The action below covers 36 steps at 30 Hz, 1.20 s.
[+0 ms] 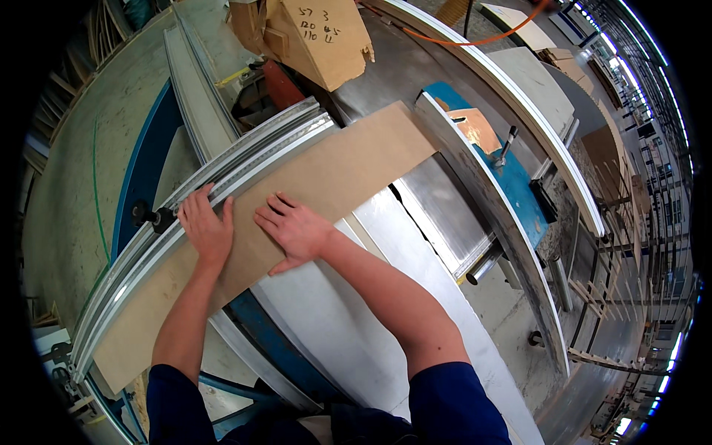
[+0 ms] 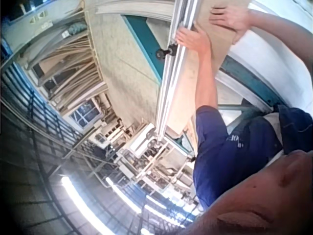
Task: The person feeds rectangular wooden boards through a table saw to cut them to length, then carries the cut pieces to a nearby workbench. The person also uses a wrench to adjust a knob on the saw's fence assembly.
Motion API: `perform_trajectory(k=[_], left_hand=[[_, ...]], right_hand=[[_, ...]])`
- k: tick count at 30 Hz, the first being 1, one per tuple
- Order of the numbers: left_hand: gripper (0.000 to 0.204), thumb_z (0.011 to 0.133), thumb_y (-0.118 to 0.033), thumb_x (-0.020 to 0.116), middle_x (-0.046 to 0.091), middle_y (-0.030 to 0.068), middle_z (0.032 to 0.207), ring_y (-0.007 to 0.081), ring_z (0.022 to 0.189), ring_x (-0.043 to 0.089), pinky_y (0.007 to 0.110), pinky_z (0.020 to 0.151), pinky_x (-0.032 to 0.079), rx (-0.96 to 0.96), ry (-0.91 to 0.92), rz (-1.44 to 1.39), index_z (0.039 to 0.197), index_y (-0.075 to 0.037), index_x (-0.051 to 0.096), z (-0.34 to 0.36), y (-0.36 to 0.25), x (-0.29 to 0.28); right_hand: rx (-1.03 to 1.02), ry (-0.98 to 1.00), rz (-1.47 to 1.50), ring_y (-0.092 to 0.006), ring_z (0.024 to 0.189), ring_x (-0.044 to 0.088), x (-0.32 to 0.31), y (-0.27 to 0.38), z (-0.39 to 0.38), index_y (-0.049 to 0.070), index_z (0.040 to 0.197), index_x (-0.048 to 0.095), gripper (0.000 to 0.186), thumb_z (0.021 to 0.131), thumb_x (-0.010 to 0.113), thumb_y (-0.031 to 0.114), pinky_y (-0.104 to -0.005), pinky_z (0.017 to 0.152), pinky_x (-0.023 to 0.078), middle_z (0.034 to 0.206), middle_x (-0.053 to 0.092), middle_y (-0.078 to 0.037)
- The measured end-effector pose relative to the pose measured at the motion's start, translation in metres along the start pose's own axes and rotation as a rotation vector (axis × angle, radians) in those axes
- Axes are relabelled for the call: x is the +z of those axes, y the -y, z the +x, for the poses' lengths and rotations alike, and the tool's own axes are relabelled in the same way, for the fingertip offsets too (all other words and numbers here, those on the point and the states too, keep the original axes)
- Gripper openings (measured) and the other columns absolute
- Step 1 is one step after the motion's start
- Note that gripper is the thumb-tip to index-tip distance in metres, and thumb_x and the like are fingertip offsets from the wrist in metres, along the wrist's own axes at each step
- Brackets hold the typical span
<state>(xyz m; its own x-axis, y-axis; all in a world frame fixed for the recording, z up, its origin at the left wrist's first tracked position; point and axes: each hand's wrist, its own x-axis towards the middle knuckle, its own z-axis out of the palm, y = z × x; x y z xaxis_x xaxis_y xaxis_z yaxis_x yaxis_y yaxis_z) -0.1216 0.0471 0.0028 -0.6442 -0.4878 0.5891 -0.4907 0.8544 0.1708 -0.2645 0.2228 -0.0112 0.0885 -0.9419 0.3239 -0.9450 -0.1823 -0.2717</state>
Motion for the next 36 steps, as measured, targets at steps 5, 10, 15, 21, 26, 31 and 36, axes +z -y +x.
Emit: perform_trajectory(k=[5,10,15,21,26,31,36], left_hand=[[0.041,0.093,-0.029,0.069,0.059,0.0128,0.112,0.0324,0.113,0.055,0.043,0.105,0.034,0.020,-0.017,-0.004,0.124,-0.005,0.059,0.024,0.014,0.011],[0.041,0.092,-0.026,0.071,0.060,0.0130,0.114,0.0325,0.114,0.054,0.043,0.105,0.034,0.032,-0.022,-0.019,0.124,-0.004,0.059,0.048,0.036,0.022],[0.042,0.091,-0.026,0.072,0.060,0.0131,0.115,0.0325,0.115,0.054,0.044,0.106,0.033,0.008,0.004,-0.026,0.125,-0.004,0.058,0.071,0.060,0.036],[0.043,0.088,-0.024,0.073,0.060,0.0133,0.112,0.0328,0.115,0.053,0.045,0.108,0.034,-0.056,0.008,-0.011,0.124,-0.006,0.059,0.101,0.088,0.051],[0.044,0.084,-0.020,0.077,0.060,0.0132,0.112,0.0332,0.115,0.053,0.045,0.107,0.036,-0.098,-0.004,-0.081,0.122,-0.006,0.059,0.123,0.106,0.057],[0.045,0.082,-0.017,0.077,0.061,0.0139,0.115,0.0341,0.117,0.053,0.045,0.107,0.037,-0.172,0.049,-0.143,0.122,-0.007,0.060,0.133,0.120,0.056],[0.044,0.082,-0.015,0.077,0.061,0.0138,0.117,0.0356,0.120,0.052,0.046,0.112,0.035,-0.216,0.063,-0.177,0.121,-0.006,0.060,0.130,0.121,0.051]], right_hand=[[-0.012,-0.035,-0.025,-0.0403,0.130,0.046,0.006,-0.020,0.024,-0.008,0.130,0.057,0.108,0.064,0.073,0.075,-0.0505,0.118,0.031,0.134,0.057,-0.019],[-0.015,-0.050,-0.019,-0.0402,0.129,0.047,0.012,-0.037,0.056,-0.007,0.129,0.058,0.107,0.063,0.073,0.075,-0.0506,0.118,0.031,0.133,0.057,-0.019],[-0.001,-0.029,-0.012,-0.0402,0.131,0.047,0.017,-0.055,0.087,-0.006,0.130,0.058,0.106,0.063,0.073,0.075,-0.0497,0.119,0.030,0.135,0.057,-0.019],[0.024,0.028,-0.031,-0.0413,0.134,0.047,0.018,-0.073,0.128,-0.004,0.134,0.055,0.105,0.066,0.073,0.074,-0.0505,0.121,0.030,0.138,0.056,-0.018],[0.066,0.091,-0.038,-0.0411,0.138,0.043,0.022,-0.081,0.158,-0.001,0.140,0.048,0.109,0.066,0.074,0.074,-0.0510,0.121,0.027,0.141,0.053,-0.018],[0.113,0.158,-0.089,-0.0406,0.141,0.038,0.024,-0.081,0.176,0.003,0.144,0.045,0.109,0.066,0.073,0.075,-0.0510,0.123,0.025,0.145,0.049,-0.017],[0.132,0.227,-0.159,-0.0372,0.143,0.036,0.018,-0.071,0.178,0.005,0.146,0.043,0.112,0.066,0.073,0.076,-0.0506,0.123,0.023,0.146,0.048,-0.015]])
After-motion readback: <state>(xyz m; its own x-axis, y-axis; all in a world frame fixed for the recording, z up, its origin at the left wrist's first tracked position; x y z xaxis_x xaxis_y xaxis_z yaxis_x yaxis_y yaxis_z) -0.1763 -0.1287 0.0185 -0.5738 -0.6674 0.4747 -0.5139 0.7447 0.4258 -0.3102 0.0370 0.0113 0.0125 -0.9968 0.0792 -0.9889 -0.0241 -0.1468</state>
